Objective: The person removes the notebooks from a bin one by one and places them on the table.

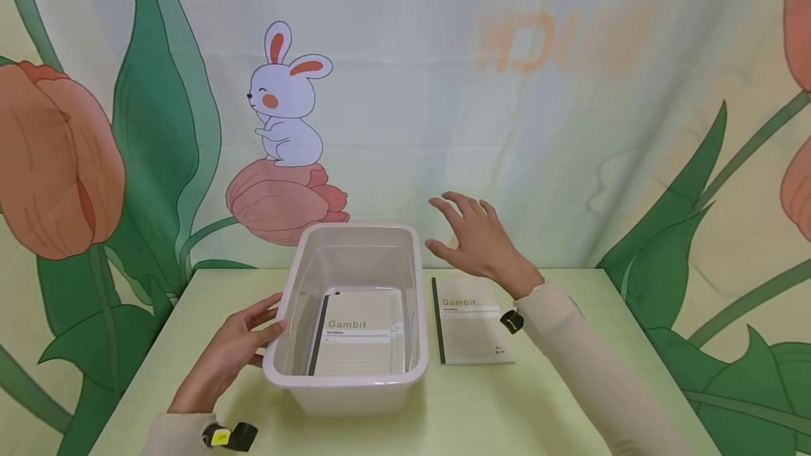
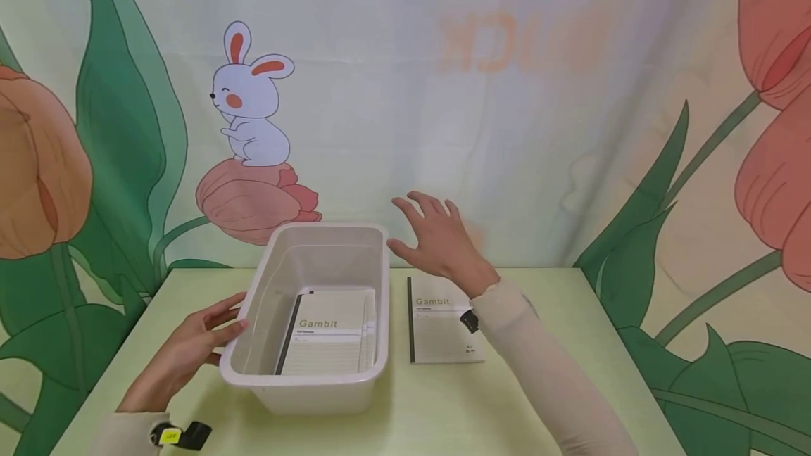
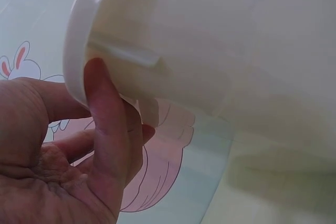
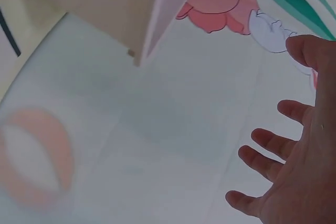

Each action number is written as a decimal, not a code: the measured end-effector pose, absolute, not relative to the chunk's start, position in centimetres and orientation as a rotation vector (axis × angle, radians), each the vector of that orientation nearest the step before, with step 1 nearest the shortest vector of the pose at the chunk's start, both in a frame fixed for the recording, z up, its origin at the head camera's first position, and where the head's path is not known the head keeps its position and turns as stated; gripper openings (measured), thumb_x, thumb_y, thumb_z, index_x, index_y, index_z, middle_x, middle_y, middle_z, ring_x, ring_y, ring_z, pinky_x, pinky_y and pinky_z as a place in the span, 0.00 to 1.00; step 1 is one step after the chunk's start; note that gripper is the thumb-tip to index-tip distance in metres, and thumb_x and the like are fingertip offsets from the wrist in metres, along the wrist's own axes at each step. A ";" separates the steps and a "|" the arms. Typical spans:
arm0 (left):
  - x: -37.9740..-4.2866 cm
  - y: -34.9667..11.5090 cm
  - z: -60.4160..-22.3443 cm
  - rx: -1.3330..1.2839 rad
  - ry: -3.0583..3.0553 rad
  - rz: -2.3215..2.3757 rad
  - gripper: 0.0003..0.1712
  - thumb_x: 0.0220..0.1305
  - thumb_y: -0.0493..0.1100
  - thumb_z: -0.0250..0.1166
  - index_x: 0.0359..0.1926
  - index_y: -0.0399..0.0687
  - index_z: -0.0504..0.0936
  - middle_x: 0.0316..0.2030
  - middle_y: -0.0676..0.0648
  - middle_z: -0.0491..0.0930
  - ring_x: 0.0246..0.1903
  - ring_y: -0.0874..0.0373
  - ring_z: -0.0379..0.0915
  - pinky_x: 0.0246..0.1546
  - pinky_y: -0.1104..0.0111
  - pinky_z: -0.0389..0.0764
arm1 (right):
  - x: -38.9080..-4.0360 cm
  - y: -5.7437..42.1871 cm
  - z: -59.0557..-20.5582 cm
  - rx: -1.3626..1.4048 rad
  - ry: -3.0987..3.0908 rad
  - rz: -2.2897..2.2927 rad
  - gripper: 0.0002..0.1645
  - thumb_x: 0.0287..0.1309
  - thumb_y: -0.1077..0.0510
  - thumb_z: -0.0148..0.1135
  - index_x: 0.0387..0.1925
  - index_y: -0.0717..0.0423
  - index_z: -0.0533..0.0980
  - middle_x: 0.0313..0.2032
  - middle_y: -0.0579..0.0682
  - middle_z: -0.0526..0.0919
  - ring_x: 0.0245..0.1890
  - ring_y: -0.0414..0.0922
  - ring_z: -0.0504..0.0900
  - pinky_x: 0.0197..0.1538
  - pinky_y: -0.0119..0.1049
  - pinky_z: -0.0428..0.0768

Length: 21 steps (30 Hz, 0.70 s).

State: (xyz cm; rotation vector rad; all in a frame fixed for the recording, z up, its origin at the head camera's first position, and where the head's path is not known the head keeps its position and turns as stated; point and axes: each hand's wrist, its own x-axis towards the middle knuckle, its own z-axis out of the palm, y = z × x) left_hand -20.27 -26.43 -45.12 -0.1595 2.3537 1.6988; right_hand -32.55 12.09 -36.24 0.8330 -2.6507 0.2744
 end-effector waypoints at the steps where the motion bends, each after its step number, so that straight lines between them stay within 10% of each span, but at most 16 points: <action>1: -20.3 -26.4 -45.1 -0.155 2.353 1.698 0.40 0.70 0.48 0.61 0.77 0.54 0.53 0.72 0.32 0.59 0.47 0.48 0.82 0.37 0.57 0.87 | -32.4 11.8 -36.0 0.839 -2.647 0.277 0.40 0.64 0.33 0.53 0.72 0.42 0.60 0.71 0.52 0.63 0.68 0.55 0.67 0.70 0.61 0.59; 21: -20.3 -26.4 -45.1 -0.161 2.368 1.651 0.42 0.70 0.49 0.60 0.78 0.54 0.50 0.73 0.31 0.56 0.52 0.42 0.80 0.40 0.56 0.86 | -32.2 4.7 -33.3 0.936 -2.732 0.367 0.43 0.65 0.33 0.52 0.76 0.39 0.52 0.74 0.50 0.57 0.71 0.53 0.63 0.70 0.54 0.65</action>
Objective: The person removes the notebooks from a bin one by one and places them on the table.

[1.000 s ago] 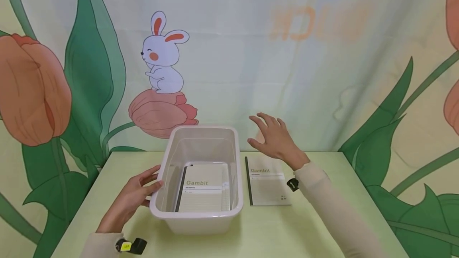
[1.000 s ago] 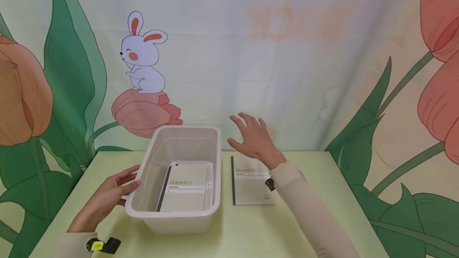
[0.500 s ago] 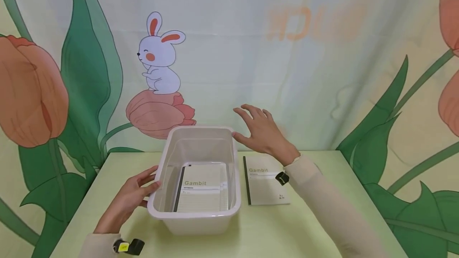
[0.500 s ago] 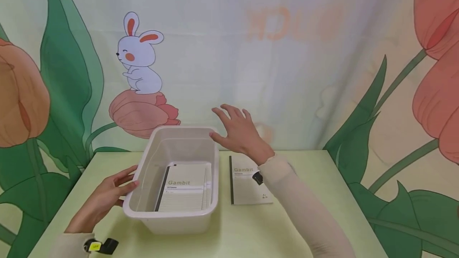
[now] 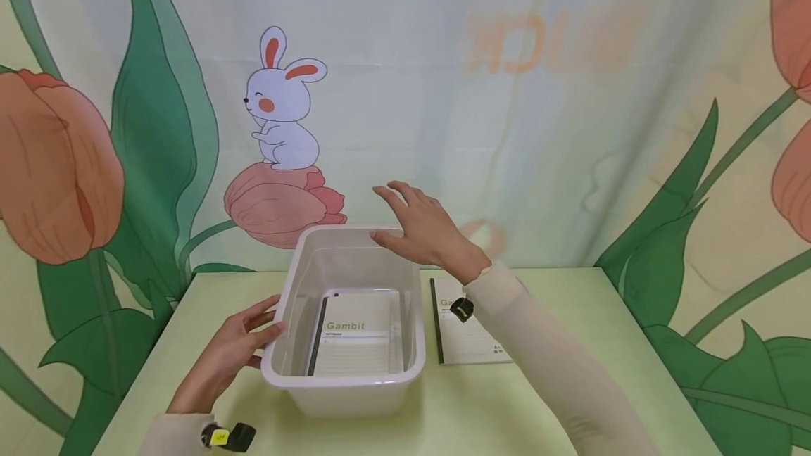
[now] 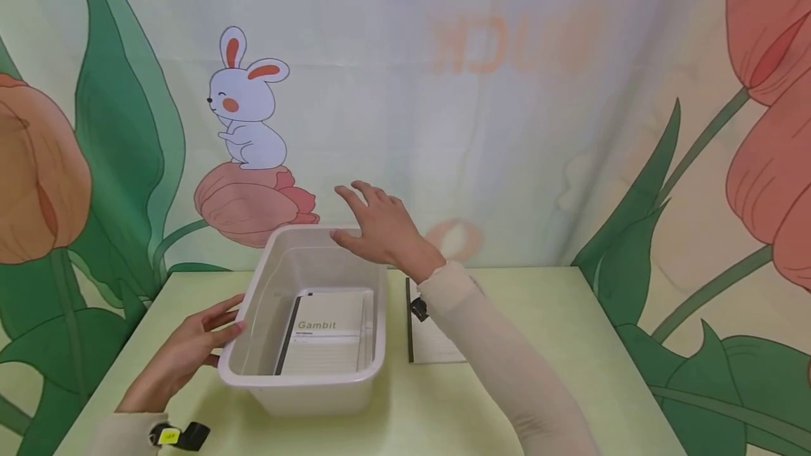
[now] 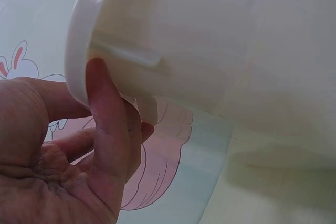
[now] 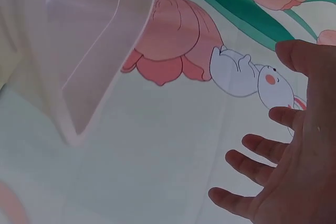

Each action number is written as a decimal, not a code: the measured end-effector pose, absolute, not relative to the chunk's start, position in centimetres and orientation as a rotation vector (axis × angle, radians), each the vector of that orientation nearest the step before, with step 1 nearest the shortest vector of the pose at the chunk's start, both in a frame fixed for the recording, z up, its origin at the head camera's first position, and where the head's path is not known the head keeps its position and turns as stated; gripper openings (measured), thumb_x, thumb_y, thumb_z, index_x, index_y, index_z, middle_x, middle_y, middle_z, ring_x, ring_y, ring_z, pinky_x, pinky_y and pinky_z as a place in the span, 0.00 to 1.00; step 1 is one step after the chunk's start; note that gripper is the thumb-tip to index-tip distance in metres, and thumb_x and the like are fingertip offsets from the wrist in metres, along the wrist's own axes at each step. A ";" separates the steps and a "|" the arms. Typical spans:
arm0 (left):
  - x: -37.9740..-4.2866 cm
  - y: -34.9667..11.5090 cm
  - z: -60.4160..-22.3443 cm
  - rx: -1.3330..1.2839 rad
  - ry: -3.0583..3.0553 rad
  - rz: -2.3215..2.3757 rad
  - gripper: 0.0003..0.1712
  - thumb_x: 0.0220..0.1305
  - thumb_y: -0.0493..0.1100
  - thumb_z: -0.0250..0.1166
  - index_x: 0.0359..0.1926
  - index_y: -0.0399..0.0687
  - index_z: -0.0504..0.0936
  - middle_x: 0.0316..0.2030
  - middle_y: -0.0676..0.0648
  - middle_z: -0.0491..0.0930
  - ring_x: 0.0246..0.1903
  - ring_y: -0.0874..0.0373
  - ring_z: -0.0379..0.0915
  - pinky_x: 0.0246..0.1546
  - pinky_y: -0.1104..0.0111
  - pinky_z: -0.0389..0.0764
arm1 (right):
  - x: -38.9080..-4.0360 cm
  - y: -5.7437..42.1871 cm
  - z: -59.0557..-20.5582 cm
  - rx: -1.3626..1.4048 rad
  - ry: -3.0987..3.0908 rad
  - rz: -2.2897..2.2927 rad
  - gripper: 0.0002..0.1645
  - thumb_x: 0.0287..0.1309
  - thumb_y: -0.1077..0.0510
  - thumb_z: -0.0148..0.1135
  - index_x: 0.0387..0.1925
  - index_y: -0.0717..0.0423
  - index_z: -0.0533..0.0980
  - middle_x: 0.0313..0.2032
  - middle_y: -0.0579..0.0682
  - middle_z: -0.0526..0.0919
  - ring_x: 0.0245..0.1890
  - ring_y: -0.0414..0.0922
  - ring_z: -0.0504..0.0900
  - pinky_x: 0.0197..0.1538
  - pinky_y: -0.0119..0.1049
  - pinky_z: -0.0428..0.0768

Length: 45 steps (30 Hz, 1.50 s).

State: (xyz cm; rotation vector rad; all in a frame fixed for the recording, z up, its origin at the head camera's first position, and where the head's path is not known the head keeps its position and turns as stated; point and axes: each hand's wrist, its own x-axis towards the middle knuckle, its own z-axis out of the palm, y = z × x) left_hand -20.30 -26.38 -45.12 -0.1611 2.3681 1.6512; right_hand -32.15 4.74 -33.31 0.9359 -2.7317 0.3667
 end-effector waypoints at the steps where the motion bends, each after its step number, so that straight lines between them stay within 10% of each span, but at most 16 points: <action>1: -20.3 -26.4 -45.1 -0.163 2.366 1.652 0.42 0.70 0.49 0.60 0.78 0.54 0.50 0.73 0.32 0.56 0.52 0.42 0.80 0.39 0.56 0.86 | -32.2 4.3 -33.4 0.941 -2.736 0.365 0.43 0.65 0.33 0.52 0.76 0.39 0.52 0.74 0.49 0.57 0.72 0.53 0.63 0.70 0.54 0.65; 45: -20.4 -26.4 -45.2 -0.192 2.380 1.653 0.42 0.69 0.50 0.61 0.77 0.55 0.52 0.73 0.33 0.58 0.51 0.42 0.80 0.39 0.55 0.87 | -35.4 -6.0 -44.3 0.657 -3.329 0.577 0.44 0.63 0.37 0.57 0.76 0.37 0.54 0.76 0.45 0.57 0.72 0.50 0.64 0.69 0.54 0.68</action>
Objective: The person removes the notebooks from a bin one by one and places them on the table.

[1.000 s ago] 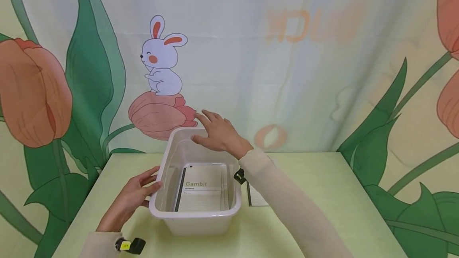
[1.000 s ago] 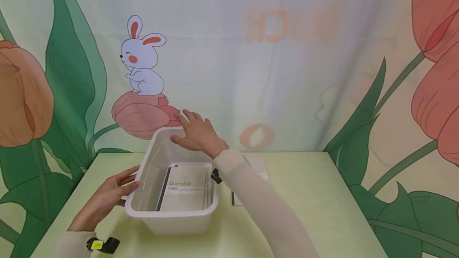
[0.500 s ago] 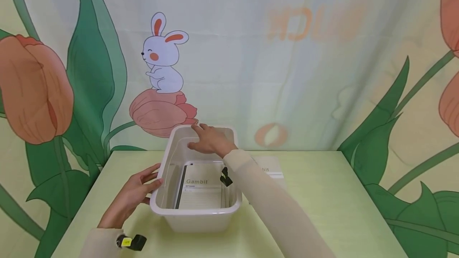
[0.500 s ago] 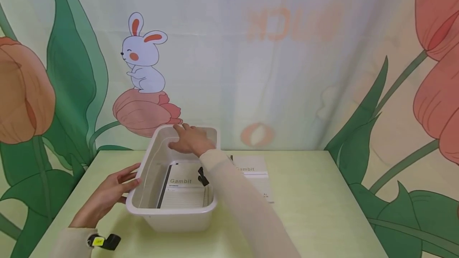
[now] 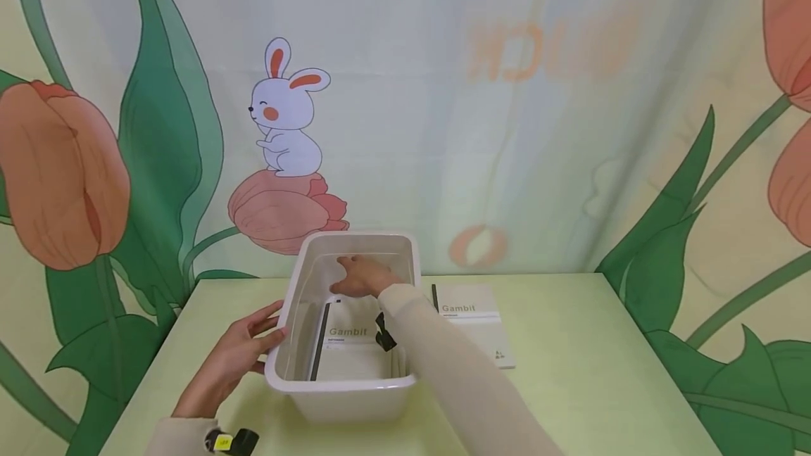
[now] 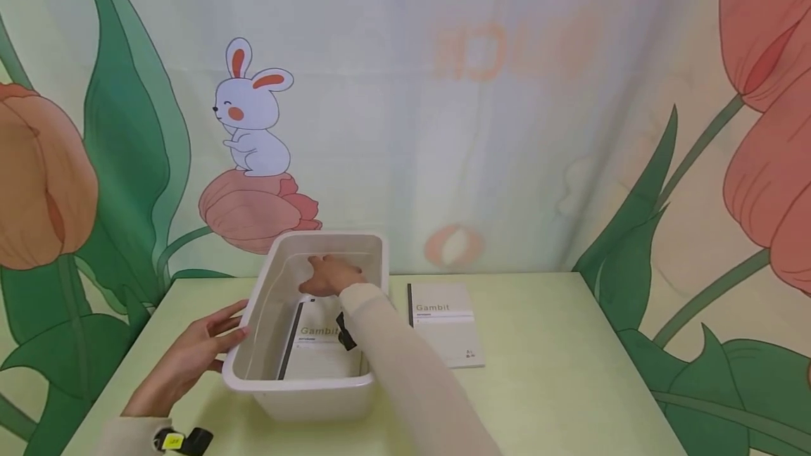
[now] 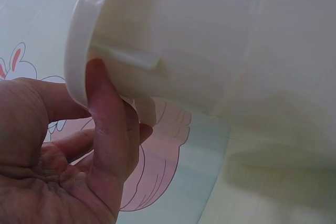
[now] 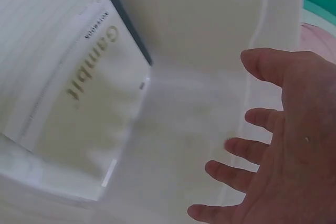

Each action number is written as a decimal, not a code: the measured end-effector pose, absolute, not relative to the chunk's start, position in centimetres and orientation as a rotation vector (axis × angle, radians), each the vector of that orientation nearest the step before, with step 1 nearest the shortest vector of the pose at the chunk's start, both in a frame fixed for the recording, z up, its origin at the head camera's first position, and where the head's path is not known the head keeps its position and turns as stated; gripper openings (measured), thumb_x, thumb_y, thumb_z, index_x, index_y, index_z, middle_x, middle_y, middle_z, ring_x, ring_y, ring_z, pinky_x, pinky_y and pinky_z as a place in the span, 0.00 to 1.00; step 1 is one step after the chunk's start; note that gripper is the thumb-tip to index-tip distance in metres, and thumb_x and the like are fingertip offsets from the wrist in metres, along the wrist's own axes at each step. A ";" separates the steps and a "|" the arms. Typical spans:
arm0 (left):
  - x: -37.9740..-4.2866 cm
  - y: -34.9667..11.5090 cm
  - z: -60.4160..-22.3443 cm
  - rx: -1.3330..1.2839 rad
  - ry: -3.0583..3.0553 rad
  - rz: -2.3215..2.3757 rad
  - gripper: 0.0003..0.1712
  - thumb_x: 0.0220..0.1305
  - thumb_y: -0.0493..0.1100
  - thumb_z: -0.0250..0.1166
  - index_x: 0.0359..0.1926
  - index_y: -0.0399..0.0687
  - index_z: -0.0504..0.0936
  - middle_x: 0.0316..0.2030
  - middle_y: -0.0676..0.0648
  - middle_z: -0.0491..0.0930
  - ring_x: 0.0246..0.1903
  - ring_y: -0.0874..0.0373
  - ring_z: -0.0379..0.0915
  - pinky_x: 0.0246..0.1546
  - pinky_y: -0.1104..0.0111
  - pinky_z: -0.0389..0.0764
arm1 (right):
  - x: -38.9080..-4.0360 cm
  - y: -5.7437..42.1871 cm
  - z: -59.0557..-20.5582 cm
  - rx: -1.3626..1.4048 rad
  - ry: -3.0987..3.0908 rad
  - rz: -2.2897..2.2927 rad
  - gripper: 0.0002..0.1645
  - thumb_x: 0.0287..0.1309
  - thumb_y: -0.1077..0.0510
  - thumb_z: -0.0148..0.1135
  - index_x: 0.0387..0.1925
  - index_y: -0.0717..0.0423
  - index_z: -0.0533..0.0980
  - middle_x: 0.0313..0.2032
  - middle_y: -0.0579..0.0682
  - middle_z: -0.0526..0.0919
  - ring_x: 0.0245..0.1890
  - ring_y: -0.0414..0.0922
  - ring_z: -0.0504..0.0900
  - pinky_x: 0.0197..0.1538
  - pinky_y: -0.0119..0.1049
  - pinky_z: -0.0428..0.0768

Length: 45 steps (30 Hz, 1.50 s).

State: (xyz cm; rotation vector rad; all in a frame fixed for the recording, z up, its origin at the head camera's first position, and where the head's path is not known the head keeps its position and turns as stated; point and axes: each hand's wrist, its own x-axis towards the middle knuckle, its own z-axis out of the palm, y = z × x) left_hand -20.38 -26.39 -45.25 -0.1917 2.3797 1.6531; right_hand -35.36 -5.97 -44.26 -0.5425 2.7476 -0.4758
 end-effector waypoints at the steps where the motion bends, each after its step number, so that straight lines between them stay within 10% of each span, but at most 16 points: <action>1: -20.3 -26.4 -45.3 -0.193 2.380 1.655 0.42 0.69 0.50 0.62 0.77 0.55 0.53 0.73 0.33 0.58 0.51 0.43 0.81 0.39 0.56 0.87 | -35.3 -6.1 -44.5 -0.539 2.746 -0.479 0.44 0.63 0.37 0.58 0.76 0.38 0.55 0.76 0.46 0.57 0.73 0.49 0.63 0.70 0.52 0.68; 45: -20.2 -26.1 -45.0 -0.247 2.394 1.648 0.40 0.70 0.48 0.61 0.77 0.53 0.53 0.72 0.32 0.58 0.58 0.34 0.74 0.39 0.54 0.86 | -35.5 -9.3 -50.9 -0.556 2.612 -0.140 0.40 0.49 0.34 0.66 0.66 0.33 0.70 0.66 0.41 0.72 0.64 0.43 0.72 0.61 0.44 0.75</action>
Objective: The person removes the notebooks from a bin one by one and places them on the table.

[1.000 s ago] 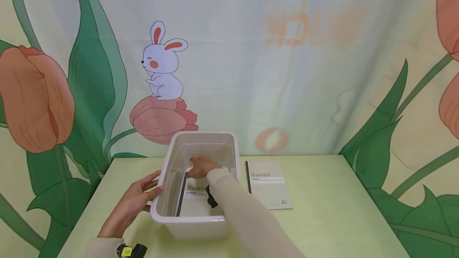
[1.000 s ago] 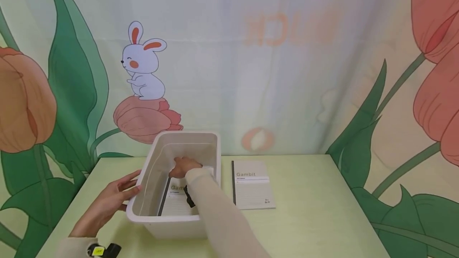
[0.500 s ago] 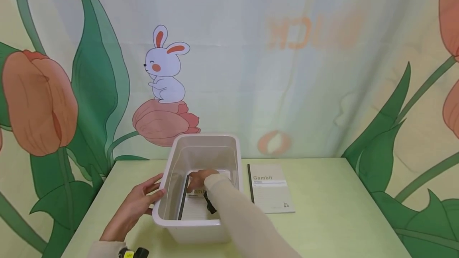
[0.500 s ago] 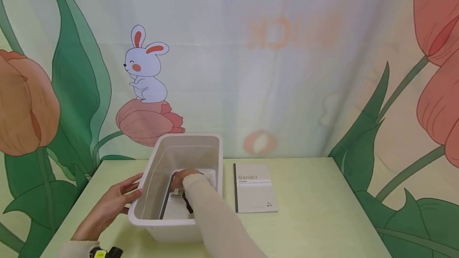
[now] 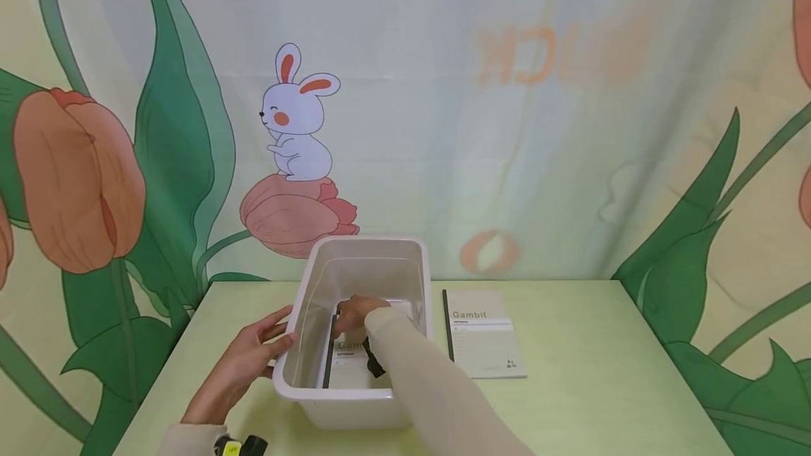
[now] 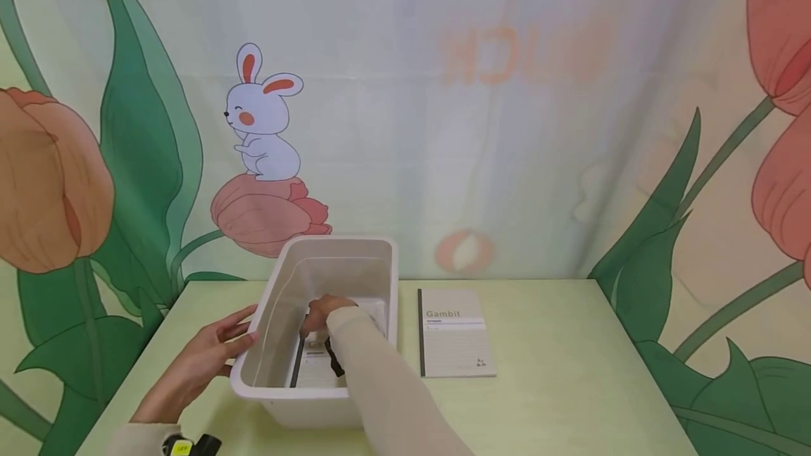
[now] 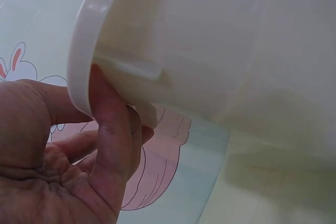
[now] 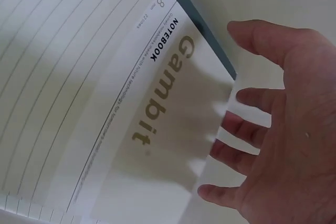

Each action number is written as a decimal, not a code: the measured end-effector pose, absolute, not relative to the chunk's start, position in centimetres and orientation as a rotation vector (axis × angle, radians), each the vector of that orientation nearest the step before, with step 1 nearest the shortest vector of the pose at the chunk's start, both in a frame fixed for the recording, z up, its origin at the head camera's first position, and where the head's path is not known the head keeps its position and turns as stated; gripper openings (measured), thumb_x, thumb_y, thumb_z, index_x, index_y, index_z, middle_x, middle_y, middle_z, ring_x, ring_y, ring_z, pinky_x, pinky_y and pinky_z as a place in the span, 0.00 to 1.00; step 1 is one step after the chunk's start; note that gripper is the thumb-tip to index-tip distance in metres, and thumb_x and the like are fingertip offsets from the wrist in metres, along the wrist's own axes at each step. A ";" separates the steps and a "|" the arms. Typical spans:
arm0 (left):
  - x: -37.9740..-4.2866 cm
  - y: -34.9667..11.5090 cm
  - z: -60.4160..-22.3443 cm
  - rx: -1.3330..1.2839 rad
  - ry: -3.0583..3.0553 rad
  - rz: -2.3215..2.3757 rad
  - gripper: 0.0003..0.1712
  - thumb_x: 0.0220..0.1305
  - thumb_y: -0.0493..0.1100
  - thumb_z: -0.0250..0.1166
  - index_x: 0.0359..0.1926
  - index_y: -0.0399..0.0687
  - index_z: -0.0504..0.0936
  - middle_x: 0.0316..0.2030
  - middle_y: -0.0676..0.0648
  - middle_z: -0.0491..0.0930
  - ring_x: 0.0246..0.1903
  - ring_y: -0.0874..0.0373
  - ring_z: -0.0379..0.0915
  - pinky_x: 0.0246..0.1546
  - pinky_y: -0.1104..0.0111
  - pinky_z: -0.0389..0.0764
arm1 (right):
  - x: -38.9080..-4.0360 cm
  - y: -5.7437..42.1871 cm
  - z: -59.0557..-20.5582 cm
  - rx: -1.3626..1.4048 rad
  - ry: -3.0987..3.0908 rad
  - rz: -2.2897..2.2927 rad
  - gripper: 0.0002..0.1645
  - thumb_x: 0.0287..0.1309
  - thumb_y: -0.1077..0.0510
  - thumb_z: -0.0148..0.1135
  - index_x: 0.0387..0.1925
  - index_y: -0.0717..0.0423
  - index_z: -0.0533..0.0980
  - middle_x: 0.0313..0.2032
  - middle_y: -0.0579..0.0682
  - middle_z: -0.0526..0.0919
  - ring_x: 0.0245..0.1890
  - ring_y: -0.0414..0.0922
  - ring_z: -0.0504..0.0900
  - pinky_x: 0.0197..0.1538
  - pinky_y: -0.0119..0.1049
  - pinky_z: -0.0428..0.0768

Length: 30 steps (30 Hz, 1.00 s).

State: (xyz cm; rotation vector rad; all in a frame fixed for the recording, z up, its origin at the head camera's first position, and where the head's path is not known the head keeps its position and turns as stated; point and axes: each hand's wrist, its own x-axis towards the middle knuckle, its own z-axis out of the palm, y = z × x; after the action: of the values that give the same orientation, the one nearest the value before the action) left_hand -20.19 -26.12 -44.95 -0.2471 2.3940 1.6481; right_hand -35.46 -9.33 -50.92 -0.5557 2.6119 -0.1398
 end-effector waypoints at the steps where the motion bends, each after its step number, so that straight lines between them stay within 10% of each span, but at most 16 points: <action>1: -20.2 -26.1 -45.0 -0.239 2.397 1.649 0.40 0.70 0.48 0.60 0.77 0.53 0.53 0.72 0.32 0.59 0.58 0.34 0.74 0.39 0.54 0.86 | -35.4 -9.3 -50.9 -0.550 2.621 -0.126 0.38 0.48 0.34 0.66 0.63 0.33 0.72 0.65 0.42 0.72 0.62 0.43 0.73 0.60 0.44 0.76; 12: -20.0 -26.3 -45.2 -0.237 2.384 1.655 0.39 0.71 0.48 0.60 0.77 0.52 0.53 0.72 0.32 0.59 0.60 0.33 0.72 0.39 0.54 0.86 | -33.9 -8.8 -49.1 -0.587 2.616 -0.091 0.29 0.47 0.40 0.69 0.53 0.38 0.78 0.51 0.39 0.83 0.46 0.39 0.78 0.50 0.41 0.80; 30: -20.0 -26.2 -44.9 -0.208 2.377 1.662 0.40 0.71 0.49 0.59 0.77 0.53 0.52 0.72 0.32 0.59 0.58 0.34 0.74 0.39 0.54 0.86 | -34.6 -9.4 -49.8 -0.453 2.615 -0.116 0.52 0.40 0.28 0.68 0.70 0.27 0.61 0.64 0.41 0.75 0.61 0.42 0.75 0.61 0.48 0.74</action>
State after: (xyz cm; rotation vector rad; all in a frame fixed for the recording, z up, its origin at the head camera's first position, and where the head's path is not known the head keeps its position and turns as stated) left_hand -20.05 -26.18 -44.88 -0.2077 2.3773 1.6619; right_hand -34.64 -9.39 -49.81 -0.4534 2.6146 -0.1162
